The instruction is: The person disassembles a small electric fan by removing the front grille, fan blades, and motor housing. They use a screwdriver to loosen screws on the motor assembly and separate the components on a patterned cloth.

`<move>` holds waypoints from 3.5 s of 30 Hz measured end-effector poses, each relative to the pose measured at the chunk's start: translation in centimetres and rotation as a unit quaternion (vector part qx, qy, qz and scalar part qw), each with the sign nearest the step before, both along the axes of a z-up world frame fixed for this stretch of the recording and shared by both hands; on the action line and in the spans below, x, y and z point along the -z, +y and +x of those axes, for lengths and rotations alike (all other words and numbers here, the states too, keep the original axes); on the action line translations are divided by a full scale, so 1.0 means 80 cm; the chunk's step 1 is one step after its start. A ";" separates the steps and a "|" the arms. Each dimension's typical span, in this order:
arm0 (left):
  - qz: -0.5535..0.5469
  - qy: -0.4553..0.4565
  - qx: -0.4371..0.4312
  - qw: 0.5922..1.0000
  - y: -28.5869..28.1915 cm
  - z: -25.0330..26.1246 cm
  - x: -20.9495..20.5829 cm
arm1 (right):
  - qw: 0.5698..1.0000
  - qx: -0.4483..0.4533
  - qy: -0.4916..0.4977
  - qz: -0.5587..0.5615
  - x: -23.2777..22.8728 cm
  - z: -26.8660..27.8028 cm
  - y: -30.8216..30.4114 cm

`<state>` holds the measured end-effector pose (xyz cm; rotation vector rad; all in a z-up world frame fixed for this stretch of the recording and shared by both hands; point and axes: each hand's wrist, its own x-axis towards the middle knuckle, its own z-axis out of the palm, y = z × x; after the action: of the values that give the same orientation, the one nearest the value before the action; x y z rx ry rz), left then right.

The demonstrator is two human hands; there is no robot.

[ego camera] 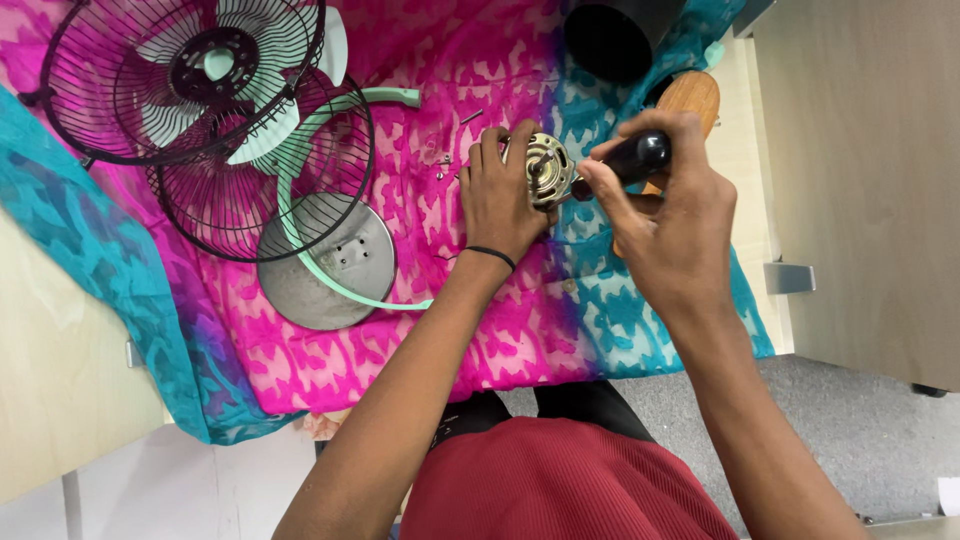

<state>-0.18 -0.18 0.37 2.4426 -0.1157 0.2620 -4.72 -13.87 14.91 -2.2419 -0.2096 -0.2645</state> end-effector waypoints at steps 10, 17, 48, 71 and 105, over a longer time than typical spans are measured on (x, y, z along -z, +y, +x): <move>-0.013 -0.022 0.020 0.999 0.006 0.006 0.007 | 0.963 -0.117 0.104 -0.219 -0.070 0.030 0.021; -0.009 -0.004 0.054 0.998 0.016 0.010 -0.001 | 0.902 -0.237 0.161 -0.324 -0.091 0.049 0.019; -0.027 0.002 0.099 0.995 0.028 0.018 -0.004 | 0.910 -0.259 0.109 -0.304 -0.087 0.048 0.018; 0.009 0.010 0.122 0.992 0.022 0.025 0.000 | 0.956 0.135 0.059 -0.253 -0.042 0.009 0.060; 0.483 0.314 0.612 0.541 -0.083 0.140 -0.061 | 0.909 0.218 0.210 0.285 0.086 -0.083 -0.113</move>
<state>11.00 -6.83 5.28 2.4260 -1.9481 -1.6793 -11.40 -22.88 8.00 -1.6781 0.5444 -0.0561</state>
